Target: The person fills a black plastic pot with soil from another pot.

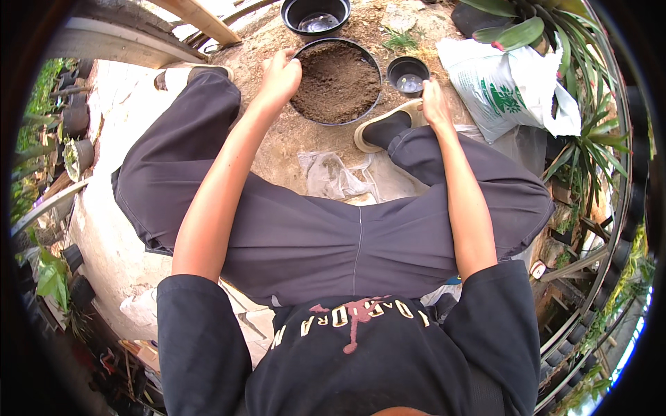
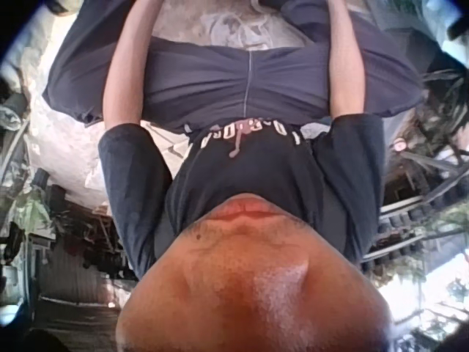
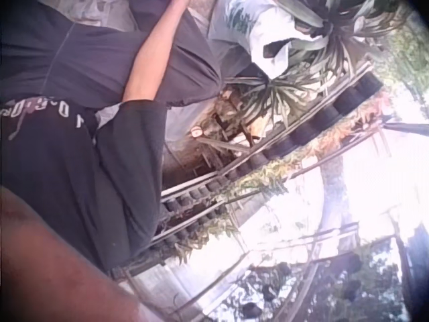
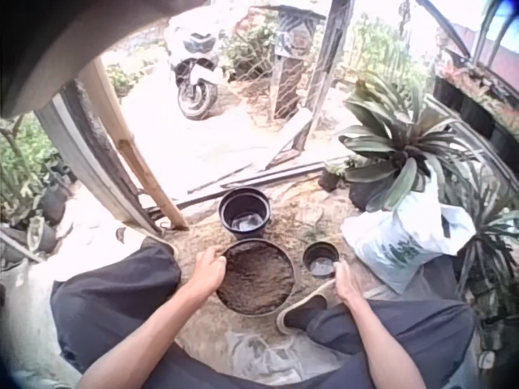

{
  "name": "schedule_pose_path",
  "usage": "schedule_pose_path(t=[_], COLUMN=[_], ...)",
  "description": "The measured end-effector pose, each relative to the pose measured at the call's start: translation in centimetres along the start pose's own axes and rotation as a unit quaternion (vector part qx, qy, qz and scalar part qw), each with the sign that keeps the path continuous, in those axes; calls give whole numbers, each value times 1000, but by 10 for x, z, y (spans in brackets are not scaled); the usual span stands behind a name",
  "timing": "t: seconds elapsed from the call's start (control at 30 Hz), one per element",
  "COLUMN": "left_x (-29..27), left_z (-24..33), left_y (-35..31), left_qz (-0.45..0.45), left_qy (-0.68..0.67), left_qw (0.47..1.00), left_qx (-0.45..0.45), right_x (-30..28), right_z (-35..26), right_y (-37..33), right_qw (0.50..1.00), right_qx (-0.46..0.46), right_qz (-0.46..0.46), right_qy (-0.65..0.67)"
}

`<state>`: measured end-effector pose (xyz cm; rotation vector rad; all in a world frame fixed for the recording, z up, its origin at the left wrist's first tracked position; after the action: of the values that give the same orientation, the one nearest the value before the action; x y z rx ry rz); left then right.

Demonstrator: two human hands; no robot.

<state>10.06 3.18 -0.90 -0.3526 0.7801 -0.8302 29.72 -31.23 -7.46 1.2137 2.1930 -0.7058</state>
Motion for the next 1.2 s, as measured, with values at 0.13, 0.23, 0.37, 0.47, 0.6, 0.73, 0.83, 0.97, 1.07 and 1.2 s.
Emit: schedule_pose_path(t=[0.13,0.23,0.37,0.47,0.6,0.73,0.83,0.97,1.07,1.2], left_x=[2,10,6,8,5,4,-1,2,2,0], left_z=[-16,-6,-7,-7,5,7,0,-1,-4,0], left_y=[16,15,12,8,-11,-18,-17,-12,-10,-18], left_qz=[-14,-26,-30,-41,-37,-50,-47,-49,-63,-56], left_qy=[2,-8,-20,-38,-35,-51,-43,-36,-34,-26], left_qw=[1000,999,998,998,998,997,998,997,997,998], left_qx=[14,47,52,43,33,25,16,39,32,33], right_x=[21,27,43,54,65,62,44,35,47,63], right_z=[11,39,41,28,18,22,26,60,71,63], right_y=[-2,9,12,14,12,24,28,46,54,53], right_qw=[993,986,978,979,979,986,989,991,985,973], right_qx=[0,1,10,-44,-75,-13,53,63,65,51], right_qz=[-77,-123,-164,-167,-186,-163,-118,-65,-106,-141], right_qy=[-91,-111,-127,-105,-41,-26,-73,-97,-122,-176])
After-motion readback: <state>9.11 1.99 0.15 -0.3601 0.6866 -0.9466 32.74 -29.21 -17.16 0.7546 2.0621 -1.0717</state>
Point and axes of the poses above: each hand's wrist, its own y-axis towards the middle knuckle, its own x-axis out of the palm, z = x × y, the point moved 10 cm from there along y, towards the middle knuckle, and after that the axes turned 15 degrees about -x, right-handed, at the moved point
